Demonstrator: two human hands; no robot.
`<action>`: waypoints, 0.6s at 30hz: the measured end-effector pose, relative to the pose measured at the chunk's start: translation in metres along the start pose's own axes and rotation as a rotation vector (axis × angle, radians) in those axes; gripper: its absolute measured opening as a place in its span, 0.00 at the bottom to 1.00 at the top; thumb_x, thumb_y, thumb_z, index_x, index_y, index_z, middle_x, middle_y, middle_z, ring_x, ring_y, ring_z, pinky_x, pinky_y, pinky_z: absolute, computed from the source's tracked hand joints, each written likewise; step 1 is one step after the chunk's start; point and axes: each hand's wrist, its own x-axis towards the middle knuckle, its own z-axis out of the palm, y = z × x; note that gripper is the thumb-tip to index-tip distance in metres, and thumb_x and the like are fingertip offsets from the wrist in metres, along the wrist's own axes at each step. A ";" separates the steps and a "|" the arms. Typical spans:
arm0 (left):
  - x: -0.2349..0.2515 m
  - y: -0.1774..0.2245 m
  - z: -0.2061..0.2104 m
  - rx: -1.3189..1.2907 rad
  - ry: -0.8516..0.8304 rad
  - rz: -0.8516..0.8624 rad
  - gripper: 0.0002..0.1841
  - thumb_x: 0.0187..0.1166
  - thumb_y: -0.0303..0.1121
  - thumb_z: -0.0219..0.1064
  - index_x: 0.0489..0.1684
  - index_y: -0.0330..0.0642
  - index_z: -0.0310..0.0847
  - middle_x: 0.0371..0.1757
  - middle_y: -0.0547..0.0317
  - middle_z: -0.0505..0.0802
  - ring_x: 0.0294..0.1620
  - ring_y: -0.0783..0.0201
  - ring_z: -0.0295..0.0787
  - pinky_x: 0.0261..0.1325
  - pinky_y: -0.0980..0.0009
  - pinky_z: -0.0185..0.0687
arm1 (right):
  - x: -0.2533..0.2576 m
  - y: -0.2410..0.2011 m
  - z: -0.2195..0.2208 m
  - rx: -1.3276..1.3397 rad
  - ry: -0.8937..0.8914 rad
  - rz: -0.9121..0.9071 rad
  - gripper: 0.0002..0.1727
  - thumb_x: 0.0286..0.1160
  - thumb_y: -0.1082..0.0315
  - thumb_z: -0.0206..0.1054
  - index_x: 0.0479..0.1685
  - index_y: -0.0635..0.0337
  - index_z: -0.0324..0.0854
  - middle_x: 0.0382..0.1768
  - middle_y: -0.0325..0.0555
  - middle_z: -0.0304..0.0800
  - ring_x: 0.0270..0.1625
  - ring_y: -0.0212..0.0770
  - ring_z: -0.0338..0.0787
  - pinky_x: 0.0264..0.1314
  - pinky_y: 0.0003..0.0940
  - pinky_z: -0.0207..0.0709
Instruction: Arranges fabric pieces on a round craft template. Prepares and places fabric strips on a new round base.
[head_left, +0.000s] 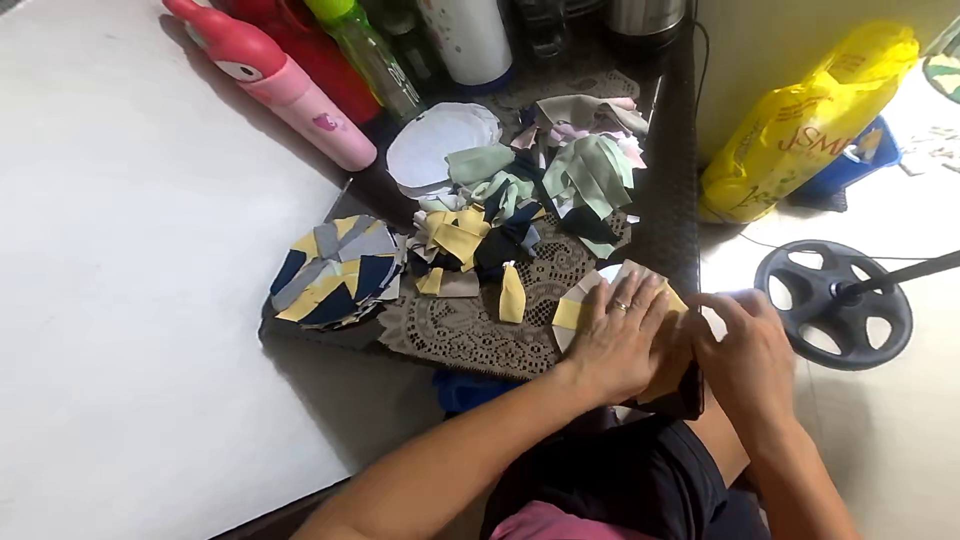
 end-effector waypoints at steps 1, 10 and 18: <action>-0.001 -0.008 0.000 -0.019 -0.011 0.098 0.34 0.88 0.46 0.53 0.94 0.42 0.56 0.94 0.47 0.60 0.97 0.45 0.44 0.89 0.29 0.33 | -0.003 0.004 -0.005 0.004 0.018 -0.020 0.11 0.74 0.66 0.68 0.46 0.59 0.93 0.51 0.62 0.90 0.51 0.64 0.89 0.49 0.59 0.82; 0.001 -0.045 -0.012 -0.106 -0.145 0.570 0.35 0.82 0.46 0.60 0.91 0.42 0.63 0.94 0.46 0.61 0.96 0.43 0.46 0.92 0.35 0.31 | -0.027 0.001 -0.019 0.061 0.071 -0.122 0.13 0.76 0.66 0.64 0.45 0.64 0.92 0.49 0.64 0.89 0.49 0.58 0.89 0.47 0.51 0.82; -0.047 -0.076 -0.037 -0.098 0.532 0.165 0.15 0.80 0.31 0.63 0.59 0.41 0.91 0.70 0.48 0.90 0.78 0.46 0.81 0.81 0.47 0.72 | -0.048 -0.005 -0.028 0.146 -0.069 -0.161 0.10 0.76 0.73 0.66 0.47 0.69 0.91 0.52 0.71 0.87 0.55 0.63 0.88 0.53 0.50 0.83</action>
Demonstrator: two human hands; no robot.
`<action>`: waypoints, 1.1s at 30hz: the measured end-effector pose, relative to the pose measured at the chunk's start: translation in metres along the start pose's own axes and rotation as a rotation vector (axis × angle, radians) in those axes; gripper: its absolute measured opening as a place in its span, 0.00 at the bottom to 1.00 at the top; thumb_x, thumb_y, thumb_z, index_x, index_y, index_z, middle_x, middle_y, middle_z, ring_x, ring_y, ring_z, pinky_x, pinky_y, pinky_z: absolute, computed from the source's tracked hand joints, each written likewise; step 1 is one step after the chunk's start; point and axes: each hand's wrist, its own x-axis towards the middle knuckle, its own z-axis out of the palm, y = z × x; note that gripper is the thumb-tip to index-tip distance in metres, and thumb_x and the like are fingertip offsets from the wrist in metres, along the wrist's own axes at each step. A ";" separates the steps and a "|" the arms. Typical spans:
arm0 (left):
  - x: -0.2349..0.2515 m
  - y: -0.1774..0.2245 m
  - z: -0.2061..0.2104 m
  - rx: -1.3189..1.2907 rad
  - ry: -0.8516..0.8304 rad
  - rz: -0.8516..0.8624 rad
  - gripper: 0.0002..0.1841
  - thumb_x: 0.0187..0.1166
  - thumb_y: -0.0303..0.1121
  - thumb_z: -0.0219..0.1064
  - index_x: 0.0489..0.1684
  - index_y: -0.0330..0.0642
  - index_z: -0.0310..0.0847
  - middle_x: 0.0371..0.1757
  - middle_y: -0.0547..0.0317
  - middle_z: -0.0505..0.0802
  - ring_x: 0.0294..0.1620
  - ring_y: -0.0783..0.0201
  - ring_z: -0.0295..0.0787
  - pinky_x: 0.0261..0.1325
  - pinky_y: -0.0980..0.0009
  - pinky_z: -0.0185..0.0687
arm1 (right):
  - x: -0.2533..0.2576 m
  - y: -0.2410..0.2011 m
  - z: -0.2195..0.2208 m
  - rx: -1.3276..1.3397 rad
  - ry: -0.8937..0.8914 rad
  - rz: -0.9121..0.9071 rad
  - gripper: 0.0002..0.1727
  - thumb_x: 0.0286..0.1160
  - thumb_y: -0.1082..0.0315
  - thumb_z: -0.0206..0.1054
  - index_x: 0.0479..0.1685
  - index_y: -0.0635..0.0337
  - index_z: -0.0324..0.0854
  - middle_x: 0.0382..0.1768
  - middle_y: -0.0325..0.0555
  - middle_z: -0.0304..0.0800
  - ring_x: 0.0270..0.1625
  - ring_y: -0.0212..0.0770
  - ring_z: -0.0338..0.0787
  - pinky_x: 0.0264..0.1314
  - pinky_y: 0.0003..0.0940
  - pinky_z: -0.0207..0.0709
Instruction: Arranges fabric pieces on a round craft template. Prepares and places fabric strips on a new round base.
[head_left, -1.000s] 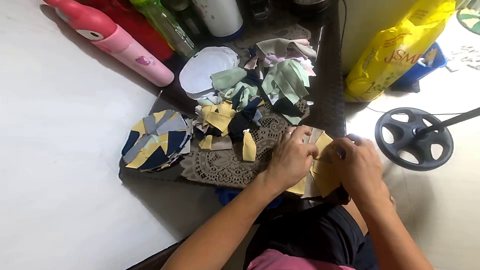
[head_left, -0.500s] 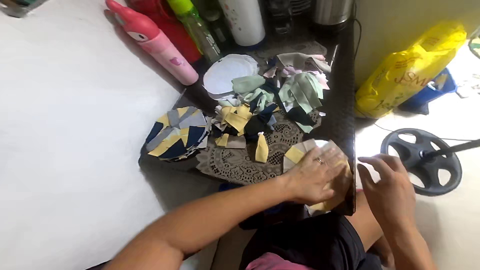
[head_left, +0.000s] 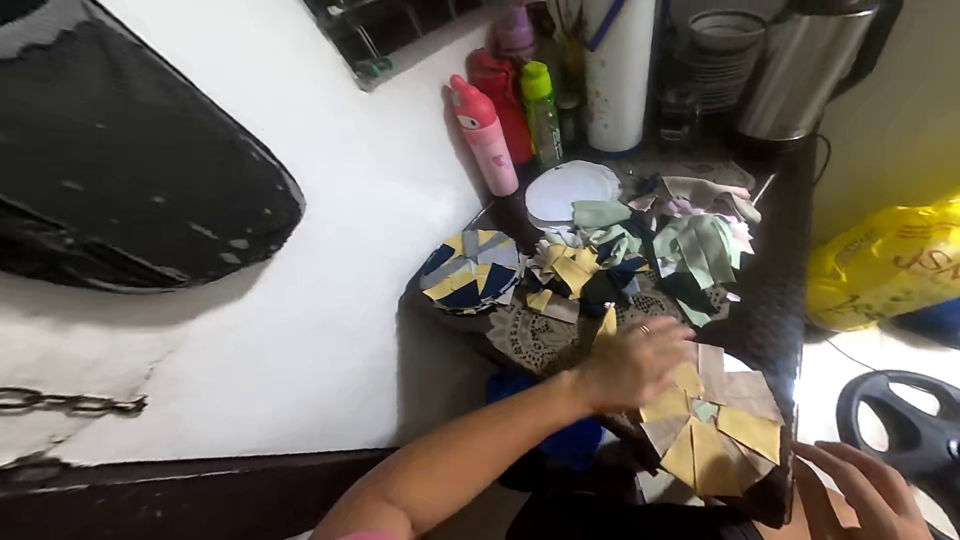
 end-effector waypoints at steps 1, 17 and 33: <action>-0.002 -0.013 -0.017 0.035 0.021 -0.085 0.14 0.81 0.28 0.61 0.55 0.39 0.92 0.66 0.48 0.92 0.75 0.47 0.83 0.79 0.49 0.75 | -0.003 0.000 -0.002 -0.004 -0.009 0.003 0.10 0.76 0.74 0.66 0.47 0.69 0.91 0.52 0.72 0.87 0.55 0.64 0.88 0.54 0.51 0.83; -0.006 -0.127 -0.099 0.361 -0.369 0.126 0.09 0.69 0.20 0.71 0.44 0.35 0.90 0.50 0.43 0.94 0.59 0.41 0.90 0.63 0.42 0.83 | -0.019 -0.004 -0.002 -0.001 0.006 -0.030 0.10 0.76 0.74 0.66 0.46 0.67 0.92 0.51 0.68 0.89 0.56 0.62 0.88 0.60 0.51 0.81; 0.017 -0.061 -0.118 -0.275 0.179 -0.582 0.06 0.80 0.24 0.68 0.49 0.34 0.82 0.41 0.53 0.90 0.37 0.67 0.87 0.45 0.67 0.85 | -0.007 -0.013 0.015 -0.003 0.125 -0.092 0.13 0.76 0.64 0.62 0.42 0.57 0.94 0.48 0.54 0.92 0.51 0.51 0.91 0.50 0.48 0.80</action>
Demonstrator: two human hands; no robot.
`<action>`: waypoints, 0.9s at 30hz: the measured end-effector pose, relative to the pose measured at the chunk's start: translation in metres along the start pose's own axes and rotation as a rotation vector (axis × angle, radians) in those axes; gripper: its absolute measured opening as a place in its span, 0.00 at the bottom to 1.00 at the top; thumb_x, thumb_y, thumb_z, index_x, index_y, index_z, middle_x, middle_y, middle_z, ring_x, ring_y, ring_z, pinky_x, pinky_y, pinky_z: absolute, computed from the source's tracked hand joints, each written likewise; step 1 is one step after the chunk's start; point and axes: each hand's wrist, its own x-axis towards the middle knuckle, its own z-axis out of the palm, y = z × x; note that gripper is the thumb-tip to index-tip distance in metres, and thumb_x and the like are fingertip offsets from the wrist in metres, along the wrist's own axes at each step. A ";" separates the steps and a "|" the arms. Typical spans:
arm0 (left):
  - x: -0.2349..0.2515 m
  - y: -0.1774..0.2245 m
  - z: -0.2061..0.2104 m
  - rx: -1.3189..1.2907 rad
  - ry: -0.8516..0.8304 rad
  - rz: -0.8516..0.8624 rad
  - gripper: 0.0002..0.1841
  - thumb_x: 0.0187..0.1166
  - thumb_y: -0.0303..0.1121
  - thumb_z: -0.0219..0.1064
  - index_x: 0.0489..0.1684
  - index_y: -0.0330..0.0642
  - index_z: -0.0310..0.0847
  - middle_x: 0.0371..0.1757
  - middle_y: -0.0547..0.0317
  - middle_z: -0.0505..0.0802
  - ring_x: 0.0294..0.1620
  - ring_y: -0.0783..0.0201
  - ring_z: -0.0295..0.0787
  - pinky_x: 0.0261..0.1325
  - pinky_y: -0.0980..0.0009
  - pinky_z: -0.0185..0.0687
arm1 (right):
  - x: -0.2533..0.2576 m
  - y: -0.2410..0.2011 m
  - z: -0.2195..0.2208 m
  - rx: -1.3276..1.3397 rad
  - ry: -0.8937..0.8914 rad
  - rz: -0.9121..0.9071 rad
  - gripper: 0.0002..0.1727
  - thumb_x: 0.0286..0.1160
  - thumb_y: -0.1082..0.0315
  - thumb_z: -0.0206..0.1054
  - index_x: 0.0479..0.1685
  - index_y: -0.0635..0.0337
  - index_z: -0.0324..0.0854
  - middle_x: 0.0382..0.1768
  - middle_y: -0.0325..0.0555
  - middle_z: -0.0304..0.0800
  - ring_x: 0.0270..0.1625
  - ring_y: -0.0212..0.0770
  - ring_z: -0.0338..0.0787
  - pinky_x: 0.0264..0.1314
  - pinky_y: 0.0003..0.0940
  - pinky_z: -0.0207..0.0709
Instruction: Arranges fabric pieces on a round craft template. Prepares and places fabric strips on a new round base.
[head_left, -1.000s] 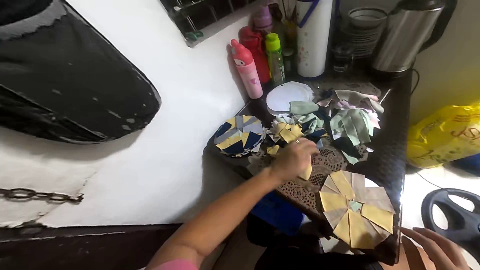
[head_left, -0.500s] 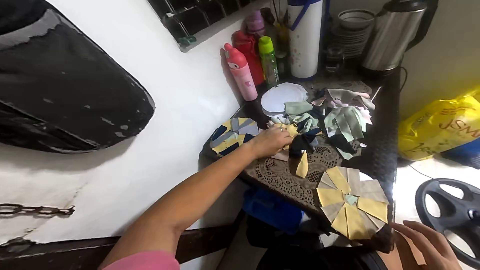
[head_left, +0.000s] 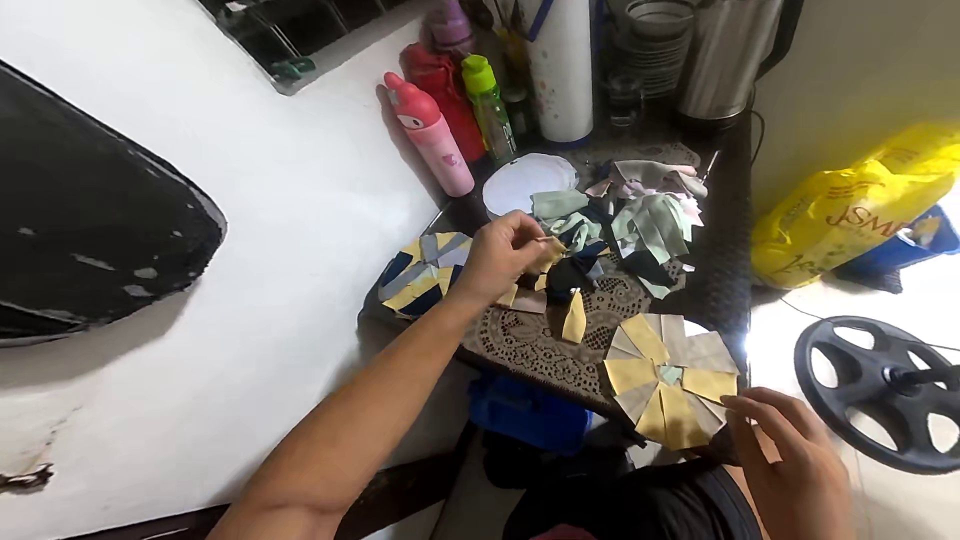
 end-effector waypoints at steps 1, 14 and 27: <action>-0.009 0.013 0.005 -0.122 -0.059 -0.045 0.07 0.79 0.23 0.68 0.50 0.34 0.81 0.40 0.55 0.90 0.35 0.69 0.86 0.43 0.69 0.86 | 0.004 -0.004 0.003 0.035 0.008 -0.004 0.13 0.76 0.64 0.63 0.42 0.57 0.94 0.47 0.53 0.93 0.51 0.48 0.91 0.51 0.43 0.82; -0.072 0.081 0.081 -0.723 -0.600 -0.404 0.04 0.83 0.22 0.62 0.43 0.39 0.83 0.36 0.64 0.94 0.36 0.72 0.94 0.44 0.74 0.92 | 0.034 -0.041 0.005 0.992 -0.237 0.449 0.07 0.79 0.70 0.65 0.45 0.60 0.88 0.36 0.33 0.92 0.38 0.23 0.89 0.42 0.18 0.82; -0.094 0.076 0.105 -0.823 -0.565 -0.497 0.04 0.80 0.20 0.65 0.39 0.37 0.84 0.34 0.62 0.95 0.36 0.70 0.95 0.47 0.73 0.93 | 0.007 -0.038 0.025 0.523 0.045 0.172 0.10 0.75 0.63 0.70 0.40 0.62 0.89 0.36 0.38 0.92 0.37 0.22 0.88 0.39 0.15 0.82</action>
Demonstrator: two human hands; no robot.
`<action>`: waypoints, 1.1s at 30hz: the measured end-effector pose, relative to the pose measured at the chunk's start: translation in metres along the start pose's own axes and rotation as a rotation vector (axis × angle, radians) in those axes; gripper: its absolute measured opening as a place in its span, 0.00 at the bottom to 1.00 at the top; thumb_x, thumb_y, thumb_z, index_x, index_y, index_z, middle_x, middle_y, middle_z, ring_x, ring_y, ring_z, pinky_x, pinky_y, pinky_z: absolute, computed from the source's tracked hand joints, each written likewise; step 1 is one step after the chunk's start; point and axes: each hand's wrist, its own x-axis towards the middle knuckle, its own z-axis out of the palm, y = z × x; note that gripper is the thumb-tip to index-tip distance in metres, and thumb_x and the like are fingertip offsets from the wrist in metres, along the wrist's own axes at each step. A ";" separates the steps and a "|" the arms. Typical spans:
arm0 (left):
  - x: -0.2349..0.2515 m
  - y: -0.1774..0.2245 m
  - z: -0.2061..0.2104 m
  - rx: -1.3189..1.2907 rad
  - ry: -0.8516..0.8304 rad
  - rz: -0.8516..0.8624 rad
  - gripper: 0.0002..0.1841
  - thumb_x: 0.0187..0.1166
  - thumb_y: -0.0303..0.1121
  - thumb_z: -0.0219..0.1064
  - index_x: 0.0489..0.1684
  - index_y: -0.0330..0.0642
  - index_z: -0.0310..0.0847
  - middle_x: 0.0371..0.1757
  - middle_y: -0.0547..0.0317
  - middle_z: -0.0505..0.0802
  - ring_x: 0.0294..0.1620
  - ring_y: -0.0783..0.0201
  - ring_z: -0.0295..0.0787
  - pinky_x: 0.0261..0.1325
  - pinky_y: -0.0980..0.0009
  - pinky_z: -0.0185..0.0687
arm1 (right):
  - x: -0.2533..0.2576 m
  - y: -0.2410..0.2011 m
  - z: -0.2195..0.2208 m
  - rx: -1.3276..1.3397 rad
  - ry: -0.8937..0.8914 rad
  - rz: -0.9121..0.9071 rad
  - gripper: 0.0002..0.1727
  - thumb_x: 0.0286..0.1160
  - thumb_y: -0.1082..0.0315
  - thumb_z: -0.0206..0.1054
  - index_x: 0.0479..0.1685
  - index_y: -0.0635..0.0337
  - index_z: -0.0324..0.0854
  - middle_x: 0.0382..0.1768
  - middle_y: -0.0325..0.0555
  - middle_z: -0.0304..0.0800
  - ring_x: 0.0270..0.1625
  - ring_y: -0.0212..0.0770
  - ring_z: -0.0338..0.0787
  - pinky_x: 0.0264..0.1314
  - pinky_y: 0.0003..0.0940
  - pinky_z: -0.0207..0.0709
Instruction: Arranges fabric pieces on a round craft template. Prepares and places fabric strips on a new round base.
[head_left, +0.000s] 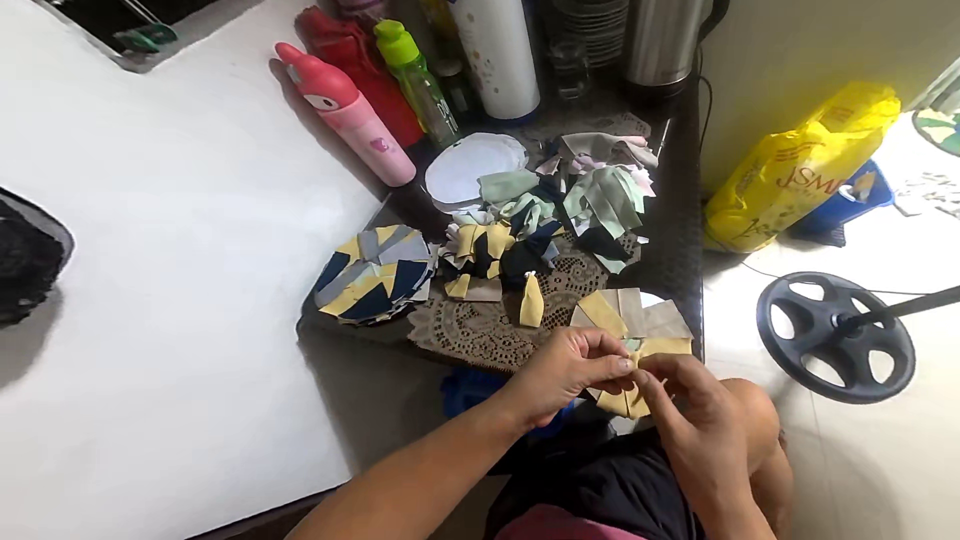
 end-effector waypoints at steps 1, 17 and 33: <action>-0.001 -0.001 0.000 0.003 0.003 0.009 0.04 0.80 0.20 0.65 0.39 0.36 0.85 0.34 0.62 0.95 0.36 0.70 0.95 0.48 0.73 0.92 | -0.002 0.000 0.002 0.013 -0.003 -0.006 0.10 0.75 0.63 0.70 0.41 0.62 0.90 0.36 0.38 0.92 0.37 0.22 0.89 0.40 0.15 0.83; -0.011 -0.024 -0.033 0.079 0.216 0.269 0.06 0.79 0.24 0.57 0.38 0.37 0.80 0.36 0.66 0.89 0.39 0.75 0.88 0.49 0.74 0.87 | 0.036 -0.010 0.018 0.049 -0.285 0.237 0.07 0.74 0.66 0.68 0.34 0.58 0.90 0.25 0.28 0.90 0.26 0.16 0.85 0.30 0.14 0.80; -0.032 -0.019 -0.065 -0.150 0.209 0.128 0.06 0.80 0.20 0.60 0.42 0.44 0.74 0.33 0.67 0.90 0.34 0.73 0.90 0.42 0.74 0.89 | 0.072 -0.019 0.036 0.226 -0.664 0.522 0.18 0.85 0.63 0.58 0.63 0.62 0.85 0.53 0.40 0.92 0.50 0.29 0.90 0.52 0.28 0.84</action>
